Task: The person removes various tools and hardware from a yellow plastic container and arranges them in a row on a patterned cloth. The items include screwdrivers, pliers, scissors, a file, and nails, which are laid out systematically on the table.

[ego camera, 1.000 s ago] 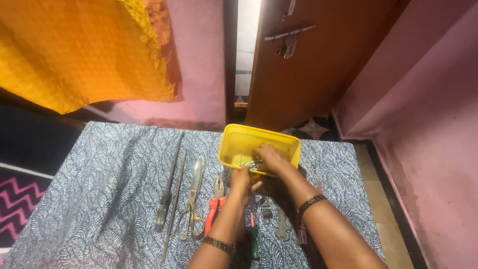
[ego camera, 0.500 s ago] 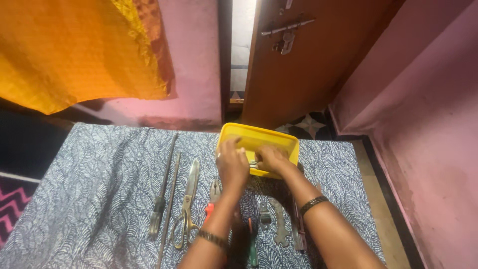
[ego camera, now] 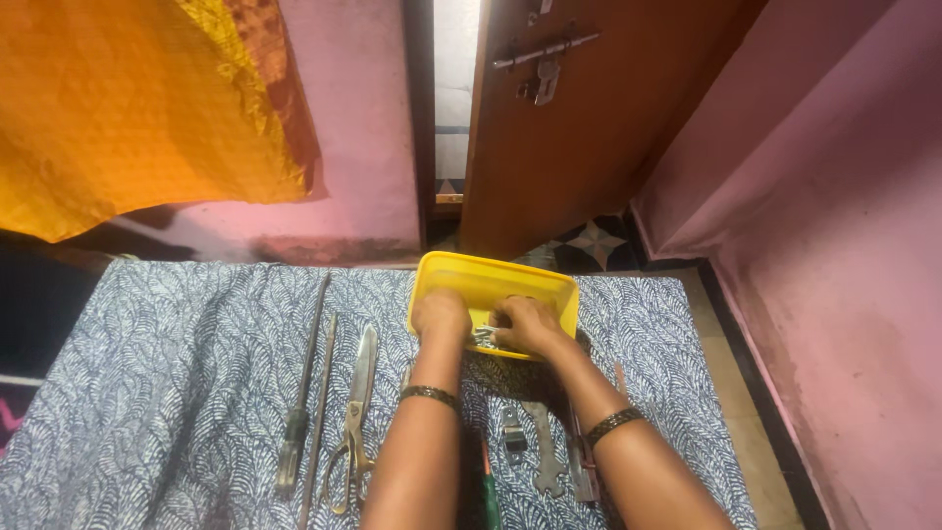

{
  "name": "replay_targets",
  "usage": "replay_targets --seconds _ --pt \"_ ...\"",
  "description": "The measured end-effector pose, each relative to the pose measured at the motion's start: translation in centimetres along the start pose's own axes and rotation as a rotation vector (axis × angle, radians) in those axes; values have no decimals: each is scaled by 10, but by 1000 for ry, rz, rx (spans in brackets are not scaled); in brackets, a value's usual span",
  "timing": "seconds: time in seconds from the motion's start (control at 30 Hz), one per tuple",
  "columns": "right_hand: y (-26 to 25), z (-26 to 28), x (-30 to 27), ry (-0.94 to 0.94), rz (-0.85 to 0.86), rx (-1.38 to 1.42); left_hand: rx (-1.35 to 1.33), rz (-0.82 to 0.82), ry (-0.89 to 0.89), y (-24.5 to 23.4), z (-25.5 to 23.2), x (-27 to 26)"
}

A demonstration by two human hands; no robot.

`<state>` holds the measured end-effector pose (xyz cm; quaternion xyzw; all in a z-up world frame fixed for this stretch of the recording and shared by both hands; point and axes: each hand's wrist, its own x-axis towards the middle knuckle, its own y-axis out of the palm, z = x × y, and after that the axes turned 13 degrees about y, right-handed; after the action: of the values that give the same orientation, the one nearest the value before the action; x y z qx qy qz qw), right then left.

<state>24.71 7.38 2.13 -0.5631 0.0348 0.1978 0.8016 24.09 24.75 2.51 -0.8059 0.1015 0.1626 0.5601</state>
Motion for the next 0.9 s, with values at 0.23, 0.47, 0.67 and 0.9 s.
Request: replay_targets --seconds 0.23,0.47,0.67,0.9 --pt "10 -11 10 137 -28 161 -18 -56 156 4 9 -2" --pt "21 -20 25 151 -113 105 36 -36 418 19 12 15" --pt "23 -20 23 130 -95 122 81 227 354 -5 -8 7" --pt "8 -9 11 187 -31 192 146 197 474 17 1 31"
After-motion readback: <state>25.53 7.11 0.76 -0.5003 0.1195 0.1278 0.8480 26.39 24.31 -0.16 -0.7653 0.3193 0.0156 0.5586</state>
